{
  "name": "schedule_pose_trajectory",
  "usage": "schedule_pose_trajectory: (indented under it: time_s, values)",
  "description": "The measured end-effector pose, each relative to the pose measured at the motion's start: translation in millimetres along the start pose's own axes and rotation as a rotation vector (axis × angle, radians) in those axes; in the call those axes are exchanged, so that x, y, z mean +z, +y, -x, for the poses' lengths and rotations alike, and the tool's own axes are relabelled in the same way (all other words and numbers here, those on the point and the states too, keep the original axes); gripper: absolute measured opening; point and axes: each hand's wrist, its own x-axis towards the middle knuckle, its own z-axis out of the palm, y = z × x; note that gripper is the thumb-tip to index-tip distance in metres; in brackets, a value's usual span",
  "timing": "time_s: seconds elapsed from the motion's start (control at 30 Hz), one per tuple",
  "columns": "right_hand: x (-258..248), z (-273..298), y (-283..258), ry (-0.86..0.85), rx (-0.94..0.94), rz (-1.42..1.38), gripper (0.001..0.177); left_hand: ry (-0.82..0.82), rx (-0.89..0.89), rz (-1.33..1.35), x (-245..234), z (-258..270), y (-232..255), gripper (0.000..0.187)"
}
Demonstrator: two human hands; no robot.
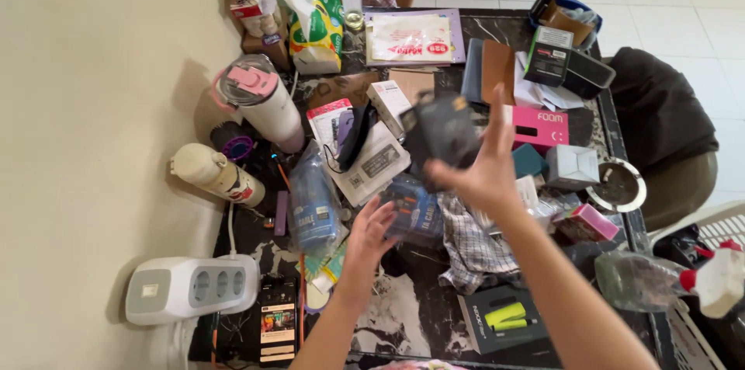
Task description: The person wipes several small product boxes with a cloth and places them into a white plastic basket. They handle multiple boxes one at a time, wiping each before moving it to the basket.
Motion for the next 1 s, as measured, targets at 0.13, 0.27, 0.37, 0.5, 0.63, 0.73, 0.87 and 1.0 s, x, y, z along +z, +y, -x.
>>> schedule_pose_trajectory:
  time_s: [0.13,0.27,0.37,0.5,0.63,0.73,0.87,1.0]
  values:
    - [3,78,-19,-0.048,0.057,-0.029,0.152,-0.348,0.002,0.783,20,-25,-40,0.099]
    - [-1,131,-13,-0.075,0.030,-0.024,0.143,-0.136,-0.243,0.910,54,-6,-20,0.101]
    - [-21,167,12,-0.065,0.021,0.007,0.121,0.008,-0.358,0.898,54,2,-11,0.100]
    - [-34,225,88,0.210,-0.119,0.483,0.082,0.160,-0.307,0.944,68,25,23,0.086]
    - [-24,276,128,0.229,-0.056,0.564,0.086,0.150,-0.239,0.960,63,30,26,0.086]
    - [-19,273,123,0.194,-0.005,0.683,0.082,0.173,-0.230,0.927,60,30,30,0.087]
    - [-11,229,107,0.029,-0.036,0.641,0.080,0.157,-0.210,0.887,48,25,13,0.081]
    - [14,189,113,-0.477,0.172,0.896,0.105,0.099,-0.220,0.876,40,26,8,0.081]
